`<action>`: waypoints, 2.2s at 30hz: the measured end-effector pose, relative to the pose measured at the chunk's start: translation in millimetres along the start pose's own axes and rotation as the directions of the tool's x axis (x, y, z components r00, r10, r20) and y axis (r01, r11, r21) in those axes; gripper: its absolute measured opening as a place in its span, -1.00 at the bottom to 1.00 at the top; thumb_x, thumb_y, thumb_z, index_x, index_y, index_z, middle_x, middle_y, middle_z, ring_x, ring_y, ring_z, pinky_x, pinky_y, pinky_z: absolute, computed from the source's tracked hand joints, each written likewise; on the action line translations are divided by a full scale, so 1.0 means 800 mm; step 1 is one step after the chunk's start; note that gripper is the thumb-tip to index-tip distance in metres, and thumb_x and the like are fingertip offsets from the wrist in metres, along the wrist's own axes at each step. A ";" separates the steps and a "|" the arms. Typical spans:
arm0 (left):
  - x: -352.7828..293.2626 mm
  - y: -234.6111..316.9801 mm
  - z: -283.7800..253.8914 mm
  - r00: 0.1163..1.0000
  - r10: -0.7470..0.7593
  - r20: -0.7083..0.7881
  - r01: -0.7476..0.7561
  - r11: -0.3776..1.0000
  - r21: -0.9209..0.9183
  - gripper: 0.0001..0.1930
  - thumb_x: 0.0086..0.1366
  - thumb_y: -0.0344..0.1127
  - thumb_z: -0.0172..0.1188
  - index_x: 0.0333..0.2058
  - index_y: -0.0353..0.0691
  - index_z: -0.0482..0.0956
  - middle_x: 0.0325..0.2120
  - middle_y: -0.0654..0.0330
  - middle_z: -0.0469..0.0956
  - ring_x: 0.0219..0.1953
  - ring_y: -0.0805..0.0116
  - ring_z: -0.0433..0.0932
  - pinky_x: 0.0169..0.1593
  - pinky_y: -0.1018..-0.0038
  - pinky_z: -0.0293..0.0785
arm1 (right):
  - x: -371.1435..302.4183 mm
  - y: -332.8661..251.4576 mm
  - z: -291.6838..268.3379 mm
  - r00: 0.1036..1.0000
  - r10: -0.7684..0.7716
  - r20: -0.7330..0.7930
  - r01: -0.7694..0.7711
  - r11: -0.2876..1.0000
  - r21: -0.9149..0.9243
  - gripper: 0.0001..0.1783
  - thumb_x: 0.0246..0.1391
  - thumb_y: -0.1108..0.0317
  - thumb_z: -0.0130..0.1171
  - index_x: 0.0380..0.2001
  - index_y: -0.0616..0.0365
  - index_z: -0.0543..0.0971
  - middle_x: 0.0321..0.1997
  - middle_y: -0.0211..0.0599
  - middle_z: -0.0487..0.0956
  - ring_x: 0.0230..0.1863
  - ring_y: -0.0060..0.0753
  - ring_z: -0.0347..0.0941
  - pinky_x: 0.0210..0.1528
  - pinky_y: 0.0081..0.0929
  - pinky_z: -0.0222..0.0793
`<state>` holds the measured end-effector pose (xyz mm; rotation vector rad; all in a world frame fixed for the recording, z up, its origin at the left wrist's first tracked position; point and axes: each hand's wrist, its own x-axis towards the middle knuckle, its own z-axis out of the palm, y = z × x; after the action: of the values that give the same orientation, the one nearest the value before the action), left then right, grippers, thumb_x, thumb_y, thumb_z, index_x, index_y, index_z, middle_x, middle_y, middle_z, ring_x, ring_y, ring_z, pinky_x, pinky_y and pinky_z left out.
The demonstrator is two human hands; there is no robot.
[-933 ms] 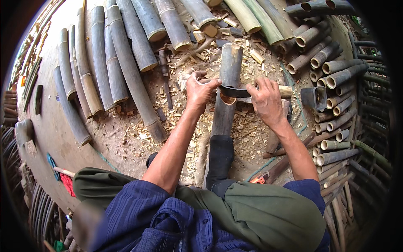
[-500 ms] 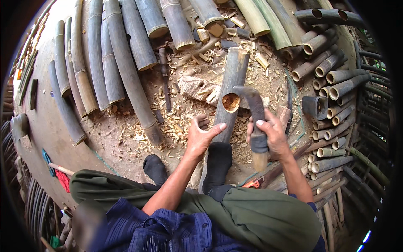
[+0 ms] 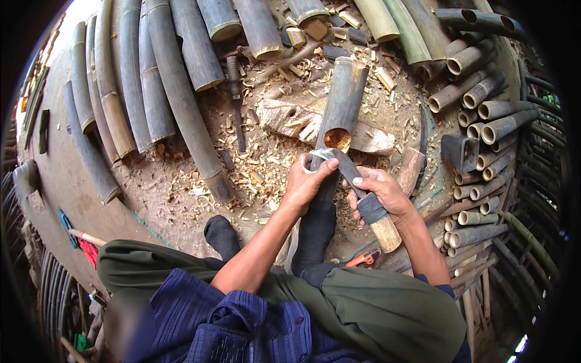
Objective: The person sits on the ground and uses a chisel and wooden mallet to carve a hole into a bamboo pole. They repeatedly strike the chisel to remove material, then inspect the opening and continue shaping it.
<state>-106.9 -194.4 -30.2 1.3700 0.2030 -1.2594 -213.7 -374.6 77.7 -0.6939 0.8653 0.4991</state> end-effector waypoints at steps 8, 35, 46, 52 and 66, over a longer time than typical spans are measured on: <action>0.008 0.002 0.014 0.993 -0.026 -0.111 0.031 0.998 0.046 -0.22 0.20 0.14 0.58 0.07 -0.48 0.53 -0.21 -0.03 0.70 -0.29 0.33 0.70 -0.22 0.42 0.66 | 0.007 0.014 0.005 0.989 -0.099 -0.107 0.097 0.995 -0.025 -0.75 0.41 0.25 0.08 -0.04 0.21 0.49 -0.45 -0.19 0.66 -0.55 -0.36 0.66 -0.58 -0.41 0.61; -0.005 0.009 0.014 0.995 0.096 -0.033 -0.094 0.994 0.051 0.07 0.03 0.24 0.65 0.21 -0.55 0.40 0.00 -0.14 0.62 0.00 0.18 0.65 0.11 0.29 0.59 | -0.024 0.077 0.054 0.939 -0.247 -0.240 0.321 0.880 0.351 -0.78 0.39 0.36 0.00 0.02 0.17 0.40 -0.38 0.08 0.66 -0.51 -0.11 0.69 -0.54 -0.22 0.72; 0.014 0.011 0.036 0.970 0.119 -0.211 -0.033 0.927 0.373 -0.19 -0.03 0.22 0.68 -0.14 -0.47 0.63 -0.29 -0.04 0.72 -0.32 0.29 0.71 -0.24 0.34 0.64 | -0.018 0.071 0.024 0.918 -0.283 -0.277 0.344 0.916 0.207 -0.78 0.35 0.38 0.00 0.01 0.14 0.37 -0.43 -0.01 0.66 -0.56 -0.19 0.66 -0.57 -0.28 0.67; 0.016 0.015 0.052 0.933 0.132 -0.336 0.060 0.862 0.504 -0.08 -0.13 0.28 0.70 -0.10 -0.52 0.62 -0.23 -0.08 0.73 -0.23 0.19 0.74 -0.16 0.30 0.66 | -0.008 0.078 0.004 0.845 -0.420 -0.331 0.435 0.900 -0.033 -0.77 0.34 0.38 0.01 0.02 0.17 0.37 -0.48 -0.11 0.63 -0.59 -0.31 0.62 -0.54 -0.39 0.63; 0.006 0.042 0.023 0.756 0.539 -0.371 -0.416 0.834 0.363 -0.31 0.38 0.20 0.34 0.06 -0.40 0.41 -0.08 0.01 0.47 -0.02 0.21 0.47 0.12 0.25 0.45 | -0.064 0.025 -0.024 0.836 -0.514 -0.192 0.490 0.857 -0.161 -0.30 0.13 0.54 0.03 0.40 0.28 0.35 -0.16 -0.07 0.70 -0.19 -0.35 0.68 -0.03 -0.32 0.66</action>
<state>-89.8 -221.0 -7.9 1.8010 -0.0026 -0.5176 -265.3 -381.4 104.5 -1.0548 0.8317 -0.0150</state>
